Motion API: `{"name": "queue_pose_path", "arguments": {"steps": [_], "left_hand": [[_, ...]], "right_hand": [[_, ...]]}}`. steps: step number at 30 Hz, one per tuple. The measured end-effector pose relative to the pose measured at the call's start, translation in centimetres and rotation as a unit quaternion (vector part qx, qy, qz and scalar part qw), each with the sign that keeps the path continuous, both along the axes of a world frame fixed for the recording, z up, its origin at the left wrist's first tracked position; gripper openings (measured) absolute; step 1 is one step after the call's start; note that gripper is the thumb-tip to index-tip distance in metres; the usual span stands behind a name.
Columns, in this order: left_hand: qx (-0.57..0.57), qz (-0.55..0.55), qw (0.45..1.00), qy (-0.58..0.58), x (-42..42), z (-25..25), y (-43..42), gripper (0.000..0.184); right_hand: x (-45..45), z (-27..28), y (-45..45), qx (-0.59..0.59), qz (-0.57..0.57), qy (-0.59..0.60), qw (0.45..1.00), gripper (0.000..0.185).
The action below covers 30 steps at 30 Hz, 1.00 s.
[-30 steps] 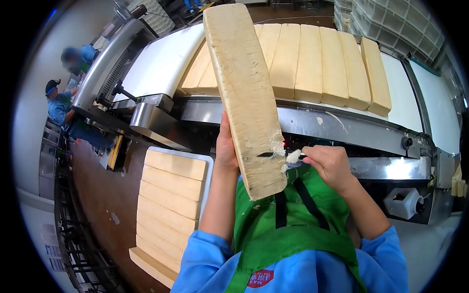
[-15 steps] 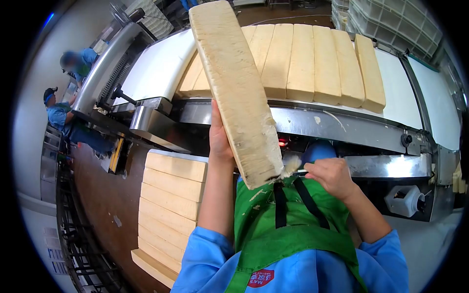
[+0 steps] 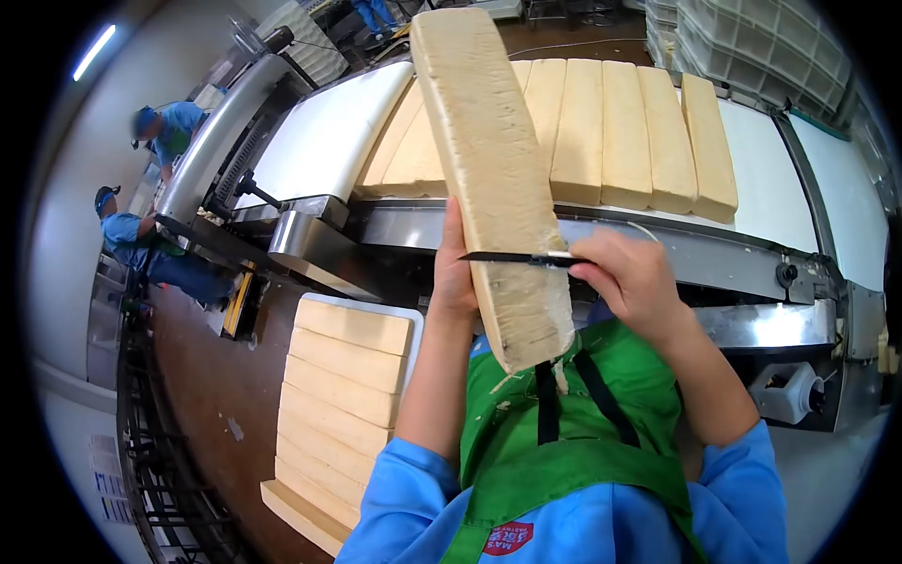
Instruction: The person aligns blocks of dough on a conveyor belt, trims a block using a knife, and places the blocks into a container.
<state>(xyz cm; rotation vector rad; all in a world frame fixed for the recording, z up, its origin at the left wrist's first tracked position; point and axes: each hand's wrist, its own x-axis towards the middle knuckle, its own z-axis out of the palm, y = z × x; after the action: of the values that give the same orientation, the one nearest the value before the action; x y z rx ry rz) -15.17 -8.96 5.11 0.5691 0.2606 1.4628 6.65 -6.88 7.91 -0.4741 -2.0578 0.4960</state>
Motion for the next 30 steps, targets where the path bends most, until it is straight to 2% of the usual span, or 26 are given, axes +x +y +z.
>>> {"name": "queue_pose_path", "arguments": {"steps": [3,8,10,12,14,16,18,21,24,30], "left_hand": [[0.003,-0.007,1.0,0.006,0.4,0.4,-0.3,0.062],[-0.016,0.009,1.0,-0.018,0.7,-0.1,-0.2,0.06],[-0.01,0.002,1.0,0.007,0.5,-0.1,0.1,0.06],[-0.006,-0.029,0.999,-0.015,0.4,0.0,0.1,0.062],[-0.025,-0.001,1.0,0.0,0.2,-0.4,0.2,0.063],[-0.014,-0.018,1.0,-0.007,-0.3,-0.2,0.4,0.064],[-0.025,0.001,0.999,0.022,-0.3,0.1,0.4,0.063],[-0.007,-0.008,1.0,0.028,0.4,0.5,0.2,0.061],[-0.034,0.014,0.999,0.011,0.6,0.1,0.2,0.058],[-0.017,-0.001,1.0,0.004,0.2,-0.6,0.9,0.057]], "right_hand": [[-0.3,-0.2,0.7,0.079,-0.026,-0.045,0.995,0.018],[0.7,-1.2,-0.2,0.096,-0.013,-0.089,0.991,0.017],[1.0,-1.6,-0.9,0.098,-0.006,-0.111,0.989,0.016],[1.1,-2.1,-1.6,0.099,-0.004,-0.123,0.987,0.016],[1.5,-2.3,-2.2,0.097,0.0,-0.124,0.987,0.014],[1.9,-2.6,-2.8,0.088,0.033,-0.165,0.982,0.015],[1.5,-2.4,-2.5,0.068,0.028,-0.139,0.988,0.017],[0.3,-1.2,-0.9,0.05,-0.065,-0.044,0.996,0.018],[-0.2,-0.8,-0.5,0.055,-0.048,-0.064,0.995,0.018],[0.6,-2.9,-1.6,0.041,-0.005,-0.09,0.995,0.018]]}}
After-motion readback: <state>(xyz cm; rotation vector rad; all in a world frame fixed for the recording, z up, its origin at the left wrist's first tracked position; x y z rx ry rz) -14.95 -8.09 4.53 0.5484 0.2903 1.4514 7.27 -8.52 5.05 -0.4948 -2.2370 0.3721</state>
